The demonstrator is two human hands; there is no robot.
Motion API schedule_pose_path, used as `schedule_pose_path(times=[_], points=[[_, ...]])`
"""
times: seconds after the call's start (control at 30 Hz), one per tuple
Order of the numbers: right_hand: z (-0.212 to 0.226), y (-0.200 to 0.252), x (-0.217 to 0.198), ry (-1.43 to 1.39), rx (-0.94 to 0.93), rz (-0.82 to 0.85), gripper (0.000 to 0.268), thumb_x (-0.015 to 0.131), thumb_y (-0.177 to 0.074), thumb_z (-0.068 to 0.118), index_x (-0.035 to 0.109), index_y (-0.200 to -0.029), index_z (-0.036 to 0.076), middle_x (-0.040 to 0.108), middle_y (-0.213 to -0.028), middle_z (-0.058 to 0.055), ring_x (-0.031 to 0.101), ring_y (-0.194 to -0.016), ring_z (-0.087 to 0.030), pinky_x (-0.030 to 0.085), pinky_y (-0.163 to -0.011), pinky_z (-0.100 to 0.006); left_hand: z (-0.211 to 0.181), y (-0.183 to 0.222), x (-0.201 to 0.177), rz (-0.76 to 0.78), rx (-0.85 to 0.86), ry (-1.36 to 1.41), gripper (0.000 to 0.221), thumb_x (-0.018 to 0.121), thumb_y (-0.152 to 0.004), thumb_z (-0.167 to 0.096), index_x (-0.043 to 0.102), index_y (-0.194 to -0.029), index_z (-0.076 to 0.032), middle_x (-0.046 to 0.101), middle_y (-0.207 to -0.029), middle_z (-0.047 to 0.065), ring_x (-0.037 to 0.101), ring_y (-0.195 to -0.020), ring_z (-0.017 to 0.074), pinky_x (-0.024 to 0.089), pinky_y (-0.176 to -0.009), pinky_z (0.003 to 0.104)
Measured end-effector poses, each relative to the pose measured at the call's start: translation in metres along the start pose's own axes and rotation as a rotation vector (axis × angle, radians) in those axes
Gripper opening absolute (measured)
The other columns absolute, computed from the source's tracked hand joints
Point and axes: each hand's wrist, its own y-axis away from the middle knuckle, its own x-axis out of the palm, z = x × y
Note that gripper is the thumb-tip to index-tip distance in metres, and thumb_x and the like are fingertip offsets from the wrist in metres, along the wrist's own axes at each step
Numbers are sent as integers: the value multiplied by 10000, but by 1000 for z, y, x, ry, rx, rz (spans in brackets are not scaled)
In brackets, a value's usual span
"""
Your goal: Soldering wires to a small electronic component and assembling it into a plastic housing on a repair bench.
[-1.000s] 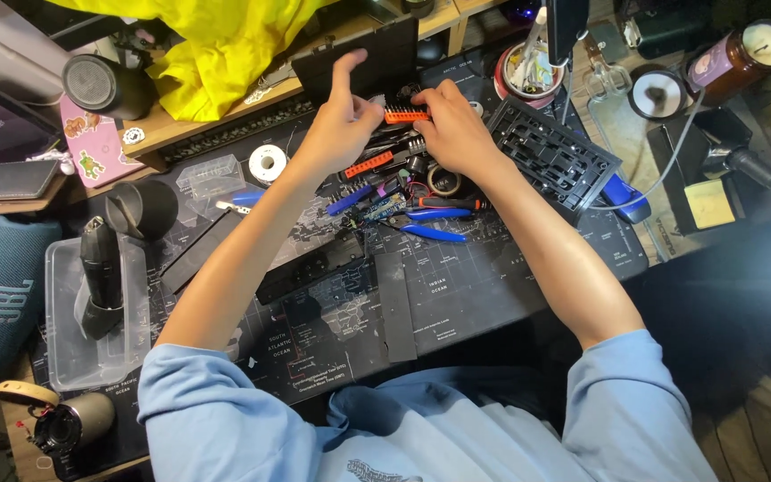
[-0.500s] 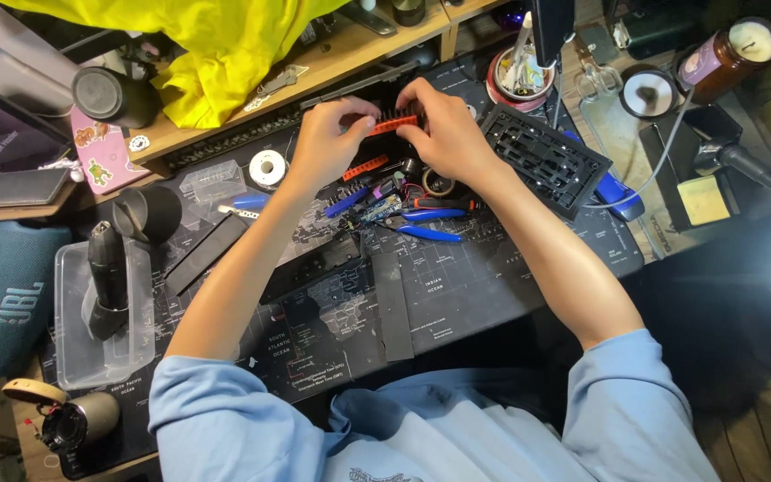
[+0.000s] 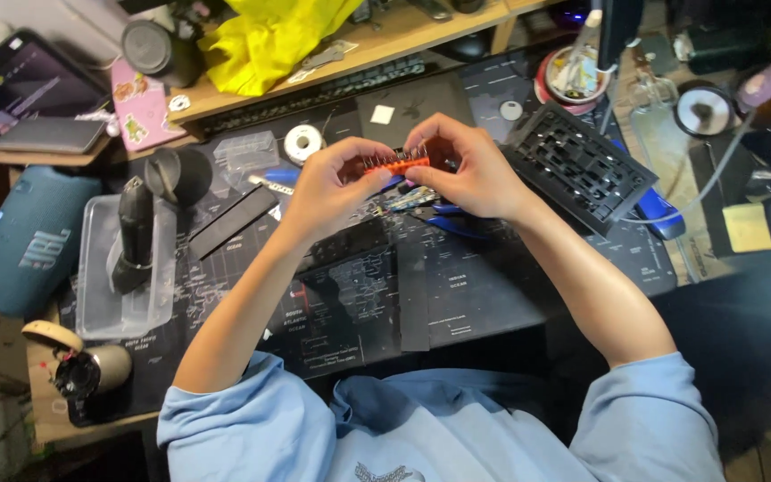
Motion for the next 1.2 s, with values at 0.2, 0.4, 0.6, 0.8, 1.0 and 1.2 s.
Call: schedule_pose_path(times=[0.2,0.4,0.6,0.8,1.0,1.2], points=[[-10,6,18,-92,32,24,304,882,-979,30,694,-1218,14,732,-882,-136,671,-741,-178,563,-681,-284,3,25,-2,-70,14,47,287,904,-932,-41,808,-1200,-2,779,-1037,113,744,-931,134,645,-877,277],[-17,10,28,-107,51,-6,255,867,-987,12,718,-1193,-6,744,-903,-133,683,-780,-164,597,-734,-294,10,28,-2,-57,70,71,290,922,-913,-19,817,-1182,-2,785,-1056,151,759,-947,180,654,-892,305],[-12,11,34,-174,107,-62,227,867,-999,31,725,-1169,-15,753,-896,-138,711,-794,-154,638,-766,-304,15,26,-7,-18,92,102,246,857,-987,-58,801,-1216,14,793,-1061,175,762,-933,189,661,-864,314],[-9,12,36,-231,156,-81,265,891,-970,20,704,-1145,-48,738,-865,-142,760,-796,-178,662,-760,-320,13,24,-18,60,74,144,244,650,-1145,-145,768,-1278,22,810,-1063,209,785,-912,200,676,-842,323],[-23,15,41,-219,170,-104,285,928,-931,30,718,-1101,-59,731,-845,-145,756,-794,-166,673,-733,-320,13,25,-23,75,106,71,235,674,-1123,-98,761,-1269,64,808,-1079,257,790,-888,217,682,-827,361],[-29,18,42,-211,153,-103,290,938,-923,29,715,-1083,-64,711,-839,-149,780,-802,-203,680,-720,-338,9,22,-26,100,162,5,201,662,-1116,-55,774,-1237,60,804,-1015,225,771,-854,226,661,-812,351]])
